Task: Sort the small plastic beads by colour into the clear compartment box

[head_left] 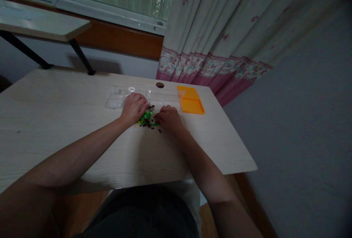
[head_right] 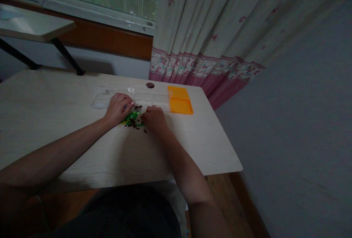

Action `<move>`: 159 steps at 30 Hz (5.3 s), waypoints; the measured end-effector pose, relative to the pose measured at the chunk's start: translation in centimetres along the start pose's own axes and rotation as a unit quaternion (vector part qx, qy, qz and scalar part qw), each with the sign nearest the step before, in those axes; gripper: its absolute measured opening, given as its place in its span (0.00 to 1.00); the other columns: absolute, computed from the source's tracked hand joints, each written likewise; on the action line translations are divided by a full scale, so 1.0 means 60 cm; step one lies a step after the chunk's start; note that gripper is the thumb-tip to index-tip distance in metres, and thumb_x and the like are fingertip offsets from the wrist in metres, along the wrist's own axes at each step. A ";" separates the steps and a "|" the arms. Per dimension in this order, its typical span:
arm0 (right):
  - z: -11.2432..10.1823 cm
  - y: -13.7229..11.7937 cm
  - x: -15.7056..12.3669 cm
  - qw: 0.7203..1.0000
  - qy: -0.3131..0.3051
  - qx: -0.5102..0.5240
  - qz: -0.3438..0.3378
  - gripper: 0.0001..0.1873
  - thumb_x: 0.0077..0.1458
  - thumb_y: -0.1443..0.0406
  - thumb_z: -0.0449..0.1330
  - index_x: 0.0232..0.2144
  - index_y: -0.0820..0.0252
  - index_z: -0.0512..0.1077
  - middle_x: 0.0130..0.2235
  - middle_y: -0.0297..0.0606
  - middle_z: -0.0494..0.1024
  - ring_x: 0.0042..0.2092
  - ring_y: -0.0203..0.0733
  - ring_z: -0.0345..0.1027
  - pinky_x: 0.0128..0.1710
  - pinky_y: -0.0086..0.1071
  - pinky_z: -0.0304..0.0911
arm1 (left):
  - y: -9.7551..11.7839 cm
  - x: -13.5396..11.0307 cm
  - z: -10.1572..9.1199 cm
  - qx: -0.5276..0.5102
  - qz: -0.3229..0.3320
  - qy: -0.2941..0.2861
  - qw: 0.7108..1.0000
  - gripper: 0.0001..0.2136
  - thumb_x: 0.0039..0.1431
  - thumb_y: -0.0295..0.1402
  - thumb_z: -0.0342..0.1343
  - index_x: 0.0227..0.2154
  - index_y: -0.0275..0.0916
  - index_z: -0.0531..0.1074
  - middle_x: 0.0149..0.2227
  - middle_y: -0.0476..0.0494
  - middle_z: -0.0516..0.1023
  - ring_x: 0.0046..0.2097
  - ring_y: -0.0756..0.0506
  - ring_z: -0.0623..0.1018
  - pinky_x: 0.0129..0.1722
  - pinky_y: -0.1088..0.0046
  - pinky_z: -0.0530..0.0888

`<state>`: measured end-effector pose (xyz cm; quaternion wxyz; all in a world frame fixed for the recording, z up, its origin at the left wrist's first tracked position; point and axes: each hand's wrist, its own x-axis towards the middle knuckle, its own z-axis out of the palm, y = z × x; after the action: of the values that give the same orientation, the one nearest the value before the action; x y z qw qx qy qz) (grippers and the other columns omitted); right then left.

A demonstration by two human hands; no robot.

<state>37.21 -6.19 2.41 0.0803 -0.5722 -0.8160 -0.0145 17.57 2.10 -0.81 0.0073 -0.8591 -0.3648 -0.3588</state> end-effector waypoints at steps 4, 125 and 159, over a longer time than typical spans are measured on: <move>0.001 -0.004 0.002 1.000 0.003 -0.009 -0.007 0.11 0.63 0.65 0.57 0.40 0.56 0.81 0.41 0.43 0.76 0.45 0.46 0.62 0.43 0.38 0.50 | -0.001 0.000 0.001 -0.001 0.004 0.003 1.000 0.15 0.68 0.39 0.47 0.35 0.39 0.76 0.41 0.40 0.76 0.47 0.39 0.70 0.47 0.58 0.66; 0.031 0.015 0.012 0.912 0.165 0.359 0.114 0.08 0.59 0.61 0.63 0.32 0.57 0.80 0.33 0.36 0.80 0.38 0.39 0.71 0.42 0.33 0.64 | 0.004 -0.001 -0.001 -0.064 0.130 -0.021 0.989 0.11 0.67 0.39 0.52 0.40 0.40 0.77 0.39 0.42 0.79 0.45 0.41 0.73 0.47 0.60 0.67; 0.015 -0.009 0.002 0.983 0.005 0.137 -0.123 0.07 0.54 0.71 0.63 0.33 0.57 0.80 0.38 0.39 0.78 0.43 0.43 0.67 0.47 0.35 0.59 | 0.002 0.000 -0.002 -0.049 0.059 -0.001 0.997 0.17 0.70 0.40 0.45 0.37 0.40 0.77 0.38 0.41 0.78 0.45 0.40 0.71 0.48 0.58 0.68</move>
<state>36.56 -6.18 1.57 0.1592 -0.4512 -0.8740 0.0848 17.58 1.98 -0.68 -0.0143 -0.8788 -0.2958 -0.3742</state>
